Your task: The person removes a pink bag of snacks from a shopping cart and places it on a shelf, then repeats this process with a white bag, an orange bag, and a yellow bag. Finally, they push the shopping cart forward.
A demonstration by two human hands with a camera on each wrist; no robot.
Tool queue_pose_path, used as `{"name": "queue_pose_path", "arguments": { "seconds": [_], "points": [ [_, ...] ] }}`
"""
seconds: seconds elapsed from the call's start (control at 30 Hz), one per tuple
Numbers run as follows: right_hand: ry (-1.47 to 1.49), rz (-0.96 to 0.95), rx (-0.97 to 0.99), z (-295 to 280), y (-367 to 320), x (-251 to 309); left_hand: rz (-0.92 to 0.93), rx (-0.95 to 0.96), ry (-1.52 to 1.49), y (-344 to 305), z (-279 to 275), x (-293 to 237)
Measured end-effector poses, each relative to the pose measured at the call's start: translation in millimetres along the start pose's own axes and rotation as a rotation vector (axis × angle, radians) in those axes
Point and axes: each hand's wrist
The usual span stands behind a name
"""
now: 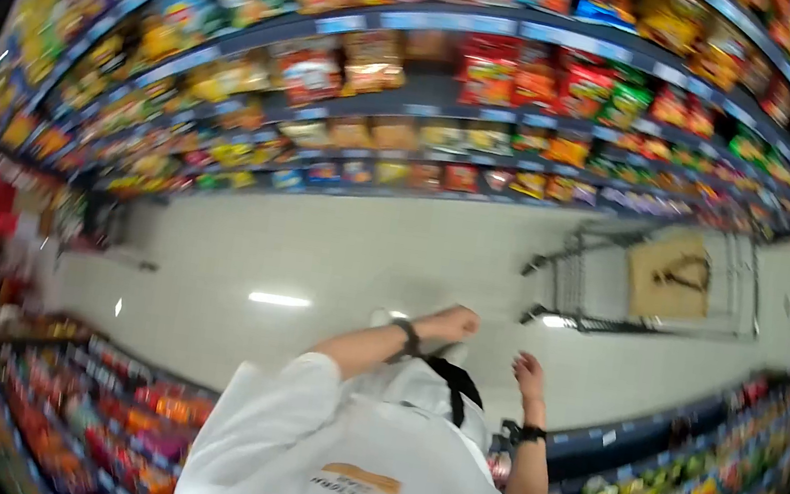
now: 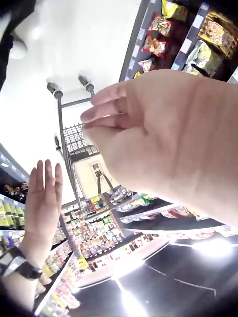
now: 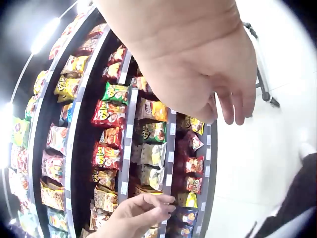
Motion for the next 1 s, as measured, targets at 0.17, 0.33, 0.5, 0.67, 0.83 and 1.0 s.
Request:
{"name": "queue_pose_path", "arguments": {
  "seconds": [0.17, 0.33, 0.5, 0.67, 0.83, 1.0],
  "points": [
    [0.096, 0.058, 0.117, -39.9, -2.7, -1.2, -0.047, -0.005, -0.057, -12.1, -1.6, -13.7],
    [0.017, 0.031, 0.166, -32.6, 4.4, 35.6, -0.177, 0.01, -0.171, -37.6, -21.5, -43.1],
    [-0.004, -0.084, 0.327, -2.4, 27.8, 71.4, -0.1, -0.121, -0.158, -46.1, -25.4, -37.3],
    [-0.023, -0.105, 0.402, 18.3, 45.1, 99.3, -0.142, -0.282, -0.172, -52.6, -42.2, -46.7],
    [0.07, -0.146, 0.326, 38.0, 34.0, 141.6, -0.025, -0.223, -0.11, -54.7, -77.3, -59.5],
    [0.074, -0.139, 0.25, 52.8, 20.7, 152.3, -0.015, -0.123, -0.061, -41.7, -108.5, -53.1]
  ]
}}
Point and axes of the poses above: each hand's wrist, its own y-axis towards the middle knuckle, its own z-axis out of the palm, x = y × z, and after that the axes turned 4 degrees about -x, right-handed
